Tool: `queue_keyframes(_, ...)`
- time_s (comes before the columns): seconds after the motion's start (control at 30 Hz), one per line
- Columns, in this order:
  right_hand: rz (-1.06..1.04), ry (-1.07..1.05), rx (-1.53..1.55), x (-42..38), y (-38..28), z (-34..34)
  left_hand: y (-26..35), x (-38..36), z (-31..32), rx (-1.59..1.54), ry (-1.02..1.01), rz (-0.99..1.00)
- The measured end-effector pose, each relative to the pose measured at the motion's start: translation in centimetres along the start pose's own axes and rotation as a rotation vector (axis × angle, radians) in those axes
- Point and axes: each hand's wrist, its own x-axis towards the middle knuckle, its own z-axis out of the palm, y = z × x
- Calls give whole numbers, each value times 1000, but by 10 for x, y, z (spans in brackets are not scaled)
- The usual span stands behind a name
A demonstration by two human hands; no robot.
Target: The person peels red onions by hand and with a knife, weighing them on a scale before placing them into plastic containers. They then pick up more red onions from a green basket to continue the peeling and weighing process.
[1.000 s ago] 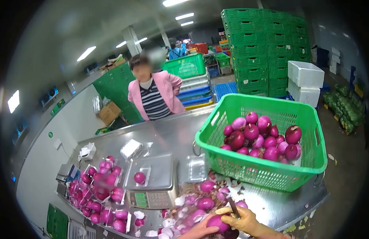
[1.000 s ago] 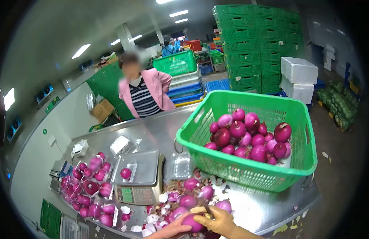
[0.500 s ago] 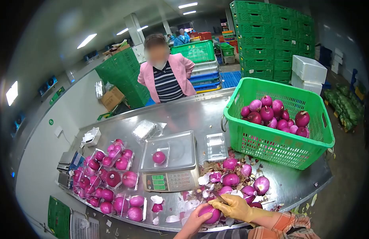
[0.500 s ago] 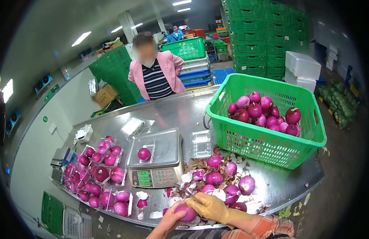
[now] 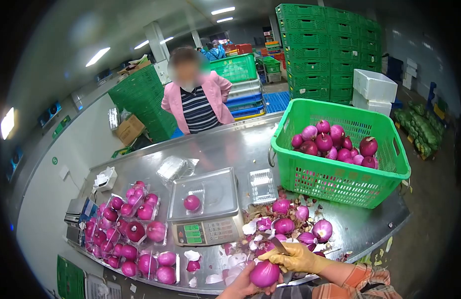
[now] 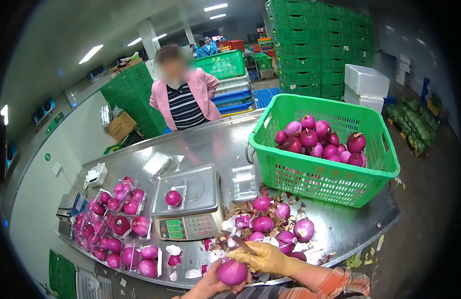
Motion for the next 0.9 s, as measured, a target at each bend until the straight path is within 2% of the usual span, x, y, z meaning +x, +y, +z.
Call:
queue_keyframes(0.07, 7, 45, -99, 5, 0, -4, 2, 7, 0, -45, -46, 60)
queue_keyframes(0.1, 6, 67, -122, 7, -1, -5, 4, 6, 4, -57, -3, 84)
queue_keyframes(0.17, 70, 121, -141, 12, 1, -15, 8, 9, 17, 159, 367, 231)
queue_keyframes(0.2, 156, 219, -125, 15, 2, -19, 8, 9, 23, 255, 563, 294)
queue_keyframes(0.27, 71, 317, -235, 19, 6, -34, 14, 13, 14, 316, 578, 472)
queue_keyframes(0.3, -25, 327, -418, 18, 5, -36, 21, 11, 25, 364, 607, 448)
queue_keyframes(0.33, 37, 305, -472, 16, -13, -31, 27, 10, 32, 423, 623, 425)
queue_keyframes(0.4, -292, 295, -850, 18, 6, -33, 29, 14, 36, 527, 687, 506)
queue_keyframes(0.5, -295, 172, -1063, 20, 10, -32, 30, 16, 40, 612, 751, 508)
queue_keyframes(0.63, -132, 36, -1245, 30, -2, -24, 26, 16, 46, 784, 807, 480)
queue_keyframes(0.83, -176, 68, -1366, 32, 5, -24, 22, 18, 58, 1028, 957, 429)
queue_keyframes(0.9, -59, 122, -1309, 27, 24, -41, 21, 15, 57, 1071, 944, 441)
